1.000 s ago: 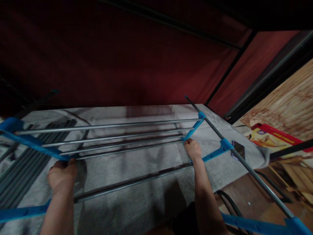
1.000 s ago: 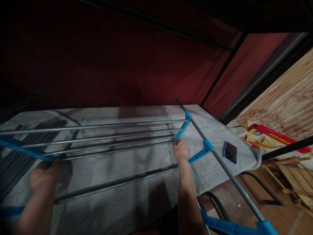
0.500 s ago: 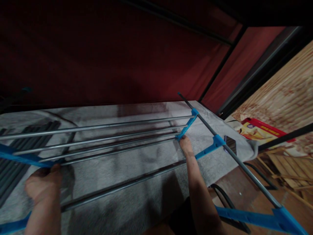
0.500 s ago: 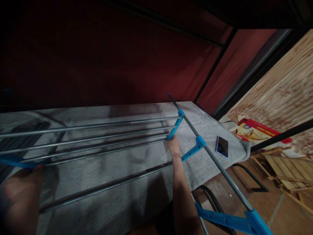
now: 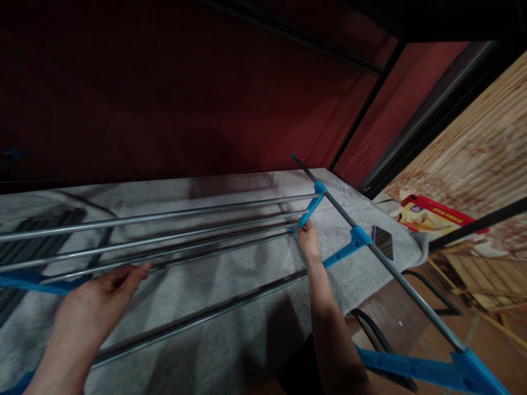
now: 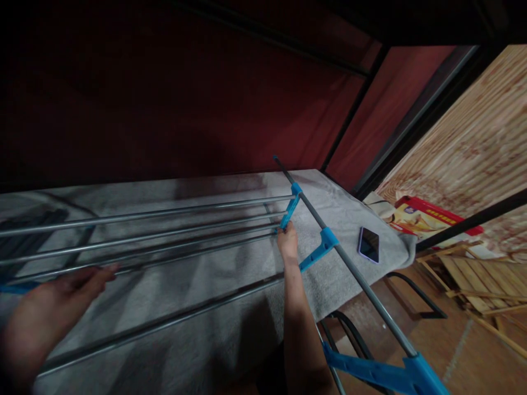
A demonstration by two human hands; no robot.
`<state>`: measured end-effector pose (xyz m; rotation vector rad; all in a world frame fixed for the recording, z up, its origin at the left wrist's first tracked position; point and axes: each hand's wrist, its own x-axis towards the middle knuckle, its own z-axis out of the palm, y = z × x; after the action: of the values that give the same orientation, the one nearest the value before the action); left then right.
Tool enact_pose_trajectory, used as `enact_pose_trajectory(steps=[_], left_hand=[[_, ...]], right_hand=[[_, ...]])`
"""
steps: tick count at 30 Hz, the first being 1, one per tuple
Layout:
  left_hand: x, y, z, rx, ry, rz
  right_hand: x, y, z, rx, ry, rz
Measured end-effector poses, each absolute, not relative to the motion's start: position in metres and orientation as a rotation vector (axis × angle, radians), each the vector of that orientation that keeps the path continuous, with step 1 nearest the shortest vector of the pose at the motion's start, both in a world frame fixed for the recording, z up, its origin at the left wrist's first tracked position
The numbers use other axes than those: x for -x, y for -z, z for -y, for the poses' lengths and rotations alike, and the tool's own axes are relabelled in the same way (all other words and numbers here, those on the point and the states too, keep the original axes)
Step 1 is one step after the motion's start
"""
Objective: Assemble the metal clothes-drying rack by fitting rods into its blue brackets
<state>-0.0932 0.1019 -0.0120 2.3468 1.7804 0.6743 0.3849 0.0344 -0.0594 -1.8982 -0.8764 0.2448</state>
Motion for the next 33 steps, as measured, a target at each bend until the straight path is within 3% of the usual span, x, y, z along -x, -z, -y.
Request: enact_pose_trajectory(steps=[3,7,14,33], left_hand=[[0.041,-0.005,-0.087,-2.627,-0.915,-1.564],[0.011,0.012,-0.09,-2.965,-0.819,-1.345],[0.022,0.029,-0.108,-2.877,-0.644,-1.557],[0.036,0.037,-0.119,-2.753,-0.852,-1.403]], right_hand=[[-0.384,0.059,-0.035,1.889,-0.243,0.872],[-0.381,0.057,-0.034,1.897,-0.224,0.876],[-0.373,0.05,-0.034,1.972,-0.257,0.882],[-0.363,0.04,-0.035,2.074,-0.179,0.931]])
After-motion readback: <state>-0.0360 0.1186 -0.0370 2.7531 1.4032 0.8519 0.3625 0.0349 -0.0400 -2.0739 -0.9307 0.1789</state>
